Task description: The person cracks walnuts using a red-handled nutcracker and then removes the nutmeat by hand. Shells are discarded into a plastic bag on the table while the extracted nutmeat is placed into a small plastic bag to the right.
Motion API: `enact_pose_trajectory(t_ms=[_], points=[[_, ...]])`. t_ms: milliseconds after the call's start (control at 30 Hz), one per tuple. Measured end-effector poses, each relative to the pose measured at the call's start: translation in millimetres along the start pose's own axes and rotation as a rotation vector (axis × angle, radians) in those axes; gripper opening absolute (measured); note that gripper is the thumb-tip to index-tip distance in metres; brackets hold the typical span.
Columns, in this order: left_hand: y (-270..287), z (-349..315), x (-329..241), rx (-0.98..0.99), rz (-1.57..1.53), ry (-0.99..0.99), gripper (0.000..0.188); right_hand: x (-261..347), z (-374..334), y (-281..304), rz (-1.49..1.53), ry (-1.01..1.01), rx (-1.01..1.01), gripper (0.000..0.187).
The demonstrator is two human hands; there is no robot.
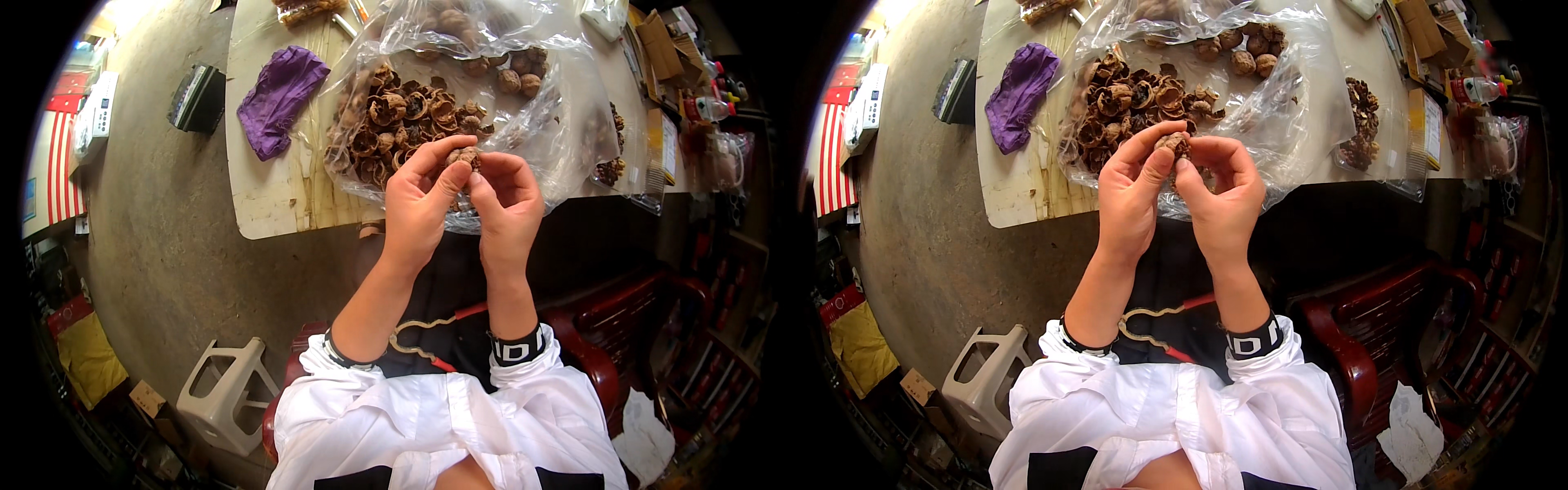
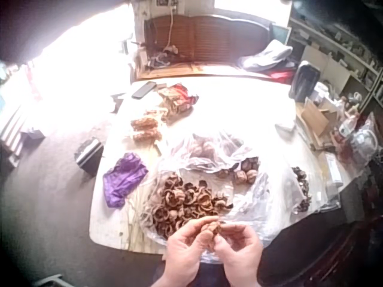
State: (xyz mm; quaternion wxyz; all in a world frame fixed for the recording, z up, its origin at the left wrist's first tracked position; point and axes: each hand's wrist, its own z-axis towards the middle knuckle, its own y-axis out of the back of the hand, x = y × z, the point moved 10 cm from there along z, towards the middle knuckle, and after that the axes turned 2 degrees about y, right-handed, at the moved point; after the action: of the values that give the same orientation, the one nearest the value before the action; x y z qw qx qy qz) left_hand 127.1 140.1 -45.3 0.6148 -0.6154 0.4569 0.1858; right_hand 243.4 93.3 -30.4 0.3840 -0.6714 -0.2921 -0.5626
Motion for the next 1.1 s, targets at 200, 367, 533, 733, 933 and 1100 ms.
enact_pose_trajectory(t_ms=[200, 367, 533, 733, 933, 1100], points=[[3.2, -0.8, 2.4, -0.019, -0.027, 0.012, 0.027, -2.4, -1.3, -2.1, 0.080, -0.104, 0.019, 0.019], [-0.7, -1.0, 3.4, -0.007, -0.094, 0.050, 0.029, -2.9, -0.1, -2.5, 0.126, -0.150, 0.059, 0.020], [5.9, 1.1, 16.5, -0.001, -0.220, 0.159, 0.035, 26.5, 1.4, -10.6, -0.247, 0.119, 0.176, 0.037], [5.9, -2.1, 21.0, 0.071, -0.039, 0.202, 0.054, 56.2, -4.3, -26.2, -0.573, 0.503, 0.395, 0.044], [-2.8, -2.1, 3.4, 0.027, 0.017, 0.040, 0.040, 43.2, 2.4, -2.7, -0.283, 0.276, 0.201, 0.038], [-8.8, -4.0, 4.0, 0.081, 0.081, 0.051, 0.031, 48.6, 1.4, 1.1, -0.306, 0.271, 0.121, 0.037]])
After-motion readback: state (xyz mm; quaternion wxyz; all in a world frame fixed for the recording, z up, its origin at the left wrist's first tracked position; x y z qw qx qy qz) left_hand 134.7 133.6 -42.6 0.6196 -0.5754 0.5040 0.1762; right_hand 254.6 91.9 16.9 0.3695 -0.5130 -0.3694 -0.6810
